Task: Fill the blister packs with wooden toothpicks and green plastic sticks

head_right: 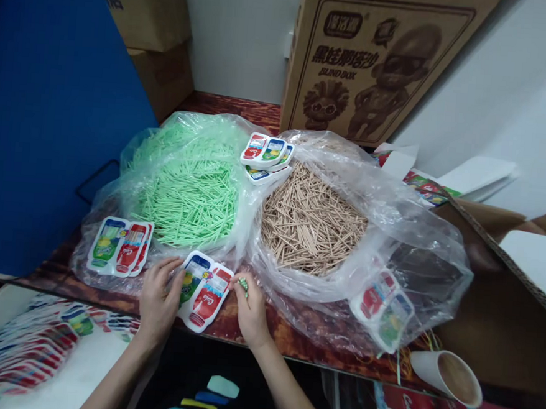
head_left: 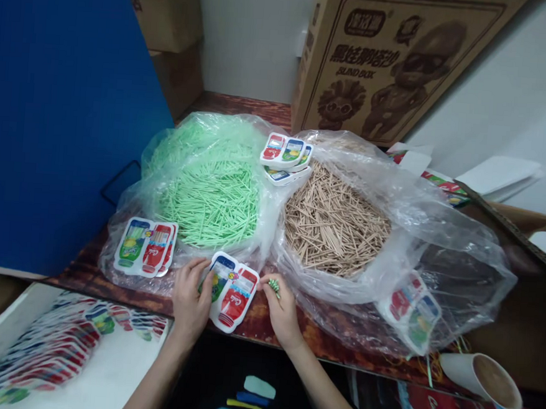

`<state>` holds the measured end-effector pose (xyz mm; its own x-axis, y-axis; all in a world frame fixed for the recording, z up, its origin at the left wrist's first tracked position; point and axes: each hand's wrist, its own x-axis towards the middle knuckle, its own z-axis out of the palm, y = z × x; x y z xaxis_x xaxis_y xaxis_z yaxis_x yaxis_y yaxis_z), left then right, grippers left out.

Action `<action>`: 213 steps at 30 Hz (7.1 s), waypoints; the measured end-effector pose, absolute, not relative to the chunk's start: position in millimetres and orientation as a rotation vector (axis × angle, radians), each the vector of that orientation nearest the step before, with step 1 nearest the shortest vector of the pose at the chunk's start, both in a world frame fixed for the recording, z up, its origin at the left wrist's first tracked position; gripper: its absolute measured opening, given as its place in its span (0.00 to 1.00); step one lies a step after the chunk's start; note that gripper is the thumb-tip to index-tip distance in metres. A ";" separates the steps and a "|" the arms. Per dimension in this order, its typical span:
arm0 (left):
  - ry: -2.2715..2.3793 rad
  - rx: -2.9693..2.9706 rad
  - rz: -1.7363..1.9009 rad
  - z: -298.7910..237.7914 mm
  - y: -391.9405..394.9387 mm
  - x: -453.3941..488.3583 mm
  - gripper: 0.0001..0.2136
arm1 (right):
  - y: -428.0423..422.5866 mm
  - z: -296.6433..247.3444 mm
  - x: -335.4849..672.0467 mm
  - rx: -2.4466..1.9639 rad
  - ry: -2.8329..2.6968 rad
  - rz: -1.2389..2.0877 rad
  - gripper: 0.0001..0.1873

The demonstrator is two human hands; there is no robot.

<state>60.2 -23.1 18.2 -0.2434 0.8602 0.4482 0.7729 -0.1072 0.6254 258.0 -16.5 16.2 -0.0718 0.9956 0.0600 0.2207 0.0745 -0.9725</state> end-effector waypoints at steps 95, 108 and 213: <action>1.149 0.962 1.061 47.0 -28.6 105.8 0.08 | 22.8 92.6 266.4 -0.921 -0.757 2.053 0.10; 1.173 0.939 1.294 42.3 -21.8 116.6 0.09 | 0.3 125.3 304.2 -1.223 -1.811 1.314 0.18; 1.253 0.833 1.068 27.8 -18.5 132.4 0.12 | 104.4 116.0 365.1 -2.409 -2.007 -0.023 0.24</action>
<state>132.4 -18.5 27.8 -0.0118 0.9469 -0.3214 -0.1676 0.3150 0.9342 365.1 104.4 116.0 0.1808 0.9834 0.0152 0.9835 -0.1809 0.0049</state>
